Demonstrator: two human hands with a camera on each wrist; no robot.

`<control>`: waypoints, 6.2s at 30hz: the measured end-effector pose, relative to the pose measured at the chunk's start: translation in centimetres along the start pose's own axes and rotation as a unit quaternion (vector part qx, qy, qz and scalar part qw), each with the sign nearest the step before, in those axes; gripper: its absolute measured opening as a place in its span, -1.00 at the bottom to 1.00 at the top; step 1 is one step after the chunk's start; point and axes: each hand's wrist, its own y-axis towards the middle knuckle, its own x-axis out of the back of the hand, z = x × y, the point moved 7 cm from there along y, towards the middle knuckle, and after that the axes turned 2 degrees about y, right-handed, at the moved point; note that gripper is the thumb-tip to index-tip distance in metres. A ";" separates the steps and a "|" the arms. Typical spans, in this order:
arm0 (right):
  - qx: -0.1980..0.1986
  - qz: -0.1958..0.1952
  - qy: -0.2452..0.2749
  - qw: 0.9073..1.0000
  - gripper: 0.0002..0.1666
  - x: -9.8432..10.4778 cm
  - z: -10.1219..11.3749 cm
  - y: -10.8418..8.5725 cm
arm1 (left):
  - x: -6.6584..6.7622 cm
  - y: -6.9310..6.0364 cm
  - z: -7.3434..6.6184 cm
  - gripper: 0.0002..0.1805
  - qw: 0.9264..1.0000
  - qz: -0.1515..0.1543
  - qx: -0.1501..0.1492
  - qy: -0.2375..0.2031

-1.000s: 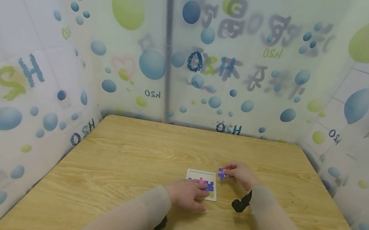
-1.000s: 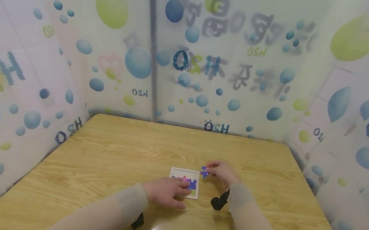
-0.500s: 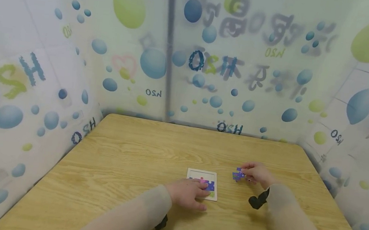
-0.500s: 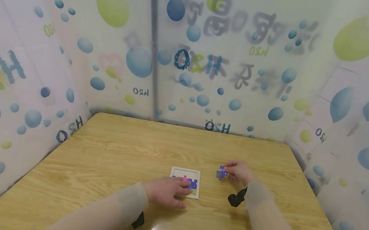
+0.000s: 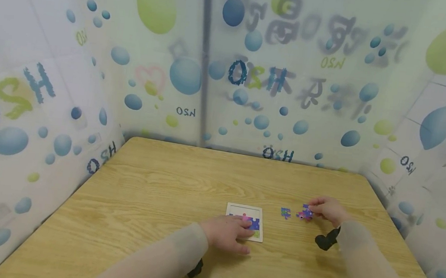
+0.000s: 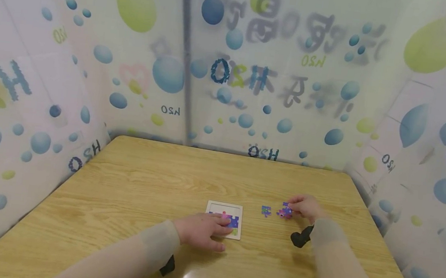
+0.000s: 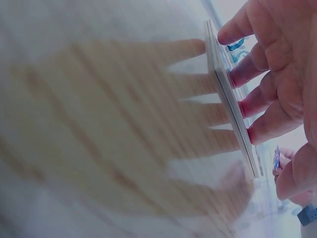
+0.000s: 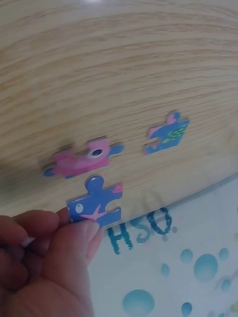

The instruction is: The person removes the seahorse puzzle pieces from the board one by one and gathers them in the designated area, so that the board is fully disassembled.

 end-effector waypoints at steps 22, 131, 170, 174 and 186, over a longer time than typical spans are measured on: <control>-0.002 0.024 -0.107 0.994 -0.76 3.1 -2.2 -0.6 | 0.1 -0.2 -0.1 -0.30 1.000 0.005 -0.002 0.000; 0.005 0.013 -0.105 0.994 -0.81 -16.2 6.2 2.4 | -0.2 -4.2 0.9 -0.22 1.000 -0.014 -0.004 0.014; 0.002 0.038 -0.023 0.999 -0.96 -20.1 8.7 1.1 | -0.4 -4.1 1.1 -0.22 0.999 -0.026 -0.038 -0.001; 0.003 0.045 -0.015 0.999 -0.97 -20.3 8.6 1.2 | -0.4 -4.2 1.1 -0.24 0.998 -0.025 -0.049 -0.005; -0.010 0.054 -0.004 0.998 -0.91 -20.3 8.5 1.1 | -0.3 -3.8 0.6 -0.24 0.998 -0.030 -0.040 0.045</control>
